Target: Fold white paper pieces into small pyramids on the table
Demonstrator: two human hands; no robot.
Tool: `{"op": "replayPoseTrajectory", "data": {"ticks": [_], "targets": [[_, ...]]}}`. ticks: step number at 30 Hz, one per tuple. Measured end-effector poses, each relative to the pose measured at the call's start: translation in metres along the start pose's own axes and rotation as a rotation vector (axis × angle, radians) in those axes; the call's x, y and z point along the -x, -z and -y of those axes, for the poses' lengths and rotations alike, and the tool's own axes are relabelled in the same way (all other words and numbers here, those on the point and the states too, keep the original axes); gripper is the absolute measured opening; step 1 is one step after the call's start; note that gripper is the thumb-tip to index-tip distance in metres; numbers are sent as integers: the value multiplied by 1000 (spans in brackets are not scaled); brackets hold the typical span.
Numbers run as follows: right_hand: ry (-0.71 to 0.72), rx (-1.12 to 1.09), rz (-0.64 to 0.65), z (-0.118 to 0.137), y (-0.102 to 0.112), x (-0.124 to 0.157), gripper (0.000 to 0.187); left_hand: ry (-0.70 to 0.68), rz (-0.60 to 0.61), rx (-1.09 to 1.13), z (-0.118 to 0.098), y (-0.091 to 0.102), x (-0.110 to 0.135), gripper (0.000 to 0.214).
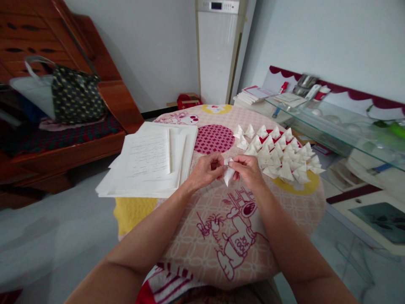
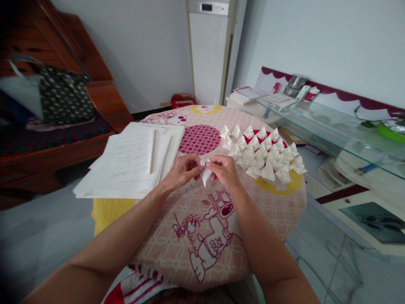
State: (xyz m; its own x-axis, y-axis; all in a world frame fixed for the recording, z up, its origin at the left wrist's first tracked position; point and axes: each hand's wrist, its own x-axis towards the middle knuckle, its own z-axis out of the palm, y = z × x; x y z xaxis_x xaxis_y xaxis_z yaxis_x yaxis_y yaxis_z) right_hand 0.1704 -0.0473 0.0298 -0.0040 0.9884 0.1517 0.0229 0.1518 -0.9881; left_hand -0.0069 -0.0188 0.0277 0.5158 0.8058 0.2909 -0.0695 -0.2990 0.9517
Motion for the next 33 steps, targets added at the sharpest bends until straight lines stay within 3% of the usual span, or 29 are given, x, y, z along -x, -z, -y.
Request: {"op": "replayPoseTrajectory", "data": {"ticks": [8, 25, 33], "targets": [[-17, 26, -16, 2, 0, -1, 11, -9, 25, 203, 0, 0, -2, 22], [49, 129, -13, 3, -3, 1, 13, -84, 49, 134, 3, -1, 0, 14], [74, 69, -54, 0, -3, 1, 14, -60, 47, 130, 0, -1, 0, 24]]}}
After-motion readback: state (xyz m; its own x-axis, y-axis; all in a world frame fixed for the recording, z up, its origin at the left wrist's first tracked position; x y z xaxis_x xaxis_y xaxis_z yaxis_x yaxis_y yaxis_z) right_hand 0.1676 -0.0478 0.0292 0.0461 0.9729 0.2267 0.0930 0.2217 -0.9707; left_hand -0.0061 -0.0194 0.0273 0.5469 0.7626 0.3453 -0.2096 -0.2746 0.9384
